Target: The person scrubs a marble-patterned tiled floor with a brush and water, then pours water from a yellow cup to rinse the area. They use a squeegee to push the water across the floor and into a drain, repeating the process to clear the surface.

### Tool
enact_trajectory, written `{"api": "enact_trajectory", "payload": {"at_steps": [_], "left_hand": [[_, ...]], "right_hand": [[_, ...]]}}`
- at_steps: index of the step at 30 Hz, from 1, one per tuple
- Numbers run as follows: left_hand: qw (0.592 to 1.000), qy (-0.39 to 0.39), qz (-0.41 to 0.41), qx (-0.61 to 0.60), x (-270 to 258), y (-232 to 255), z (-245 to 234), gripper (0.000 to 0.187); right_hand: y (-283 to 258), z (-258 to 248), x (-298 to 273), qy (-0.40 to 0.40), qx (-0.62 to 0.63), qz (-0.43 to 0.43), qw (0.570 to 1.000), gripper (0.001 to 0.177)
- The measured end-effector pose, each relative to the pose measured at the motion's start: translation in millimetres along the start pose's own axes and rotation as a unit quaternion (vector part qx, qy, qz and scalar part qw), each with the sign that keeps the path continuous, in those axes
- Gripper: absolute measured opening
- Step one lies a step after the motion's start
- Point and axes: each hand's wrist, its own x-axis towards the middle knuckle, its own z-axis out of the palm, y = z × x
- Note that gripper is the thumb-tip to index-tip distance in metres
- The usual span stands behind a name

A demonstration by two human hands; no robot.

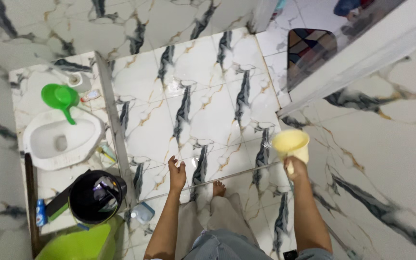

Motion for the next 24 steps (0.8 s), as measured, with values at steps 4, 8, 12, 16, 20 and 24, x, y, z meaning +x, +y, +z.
{"api": "enact_trajectory", "payload": {"at_steps": [4,8,12,16,20,24], "left_hand": [[0.999,0.037,0.007,-0.002,-10,-9,-11,0.059],[0.995,0.094,0.01,-0.025,-29,-23,-28,0.059],[0.987,0.131,-0.003,-0.098,-51,-36,-48,0.059],[0.979,0.181,-0.01,-0.089,-71,-55,-75,0.06],[0.96,0.249,-0.015,-0.128,-90,-79,-109,0.062],[0.932,0.311,0.029,-0.183,-137,-115,-144,0.062]], "right_hand": [[41,10,31,0.081,-0.21,-0.035,0.974,0.006],[67,68,59,0.143,-0.497,-0.129,0.846,0.026],[95,148,77,0.119,-0.626,-0.297,0.711,0.06],[98,246,51,0.058,-0.588,-0.4,0.7,0.07],[104,316,6,-0.058,-0.479,-0.425,0.766,0.063],[132,346,-48,-0.172,-0.382,-0.325,0.848,0.059]]}}
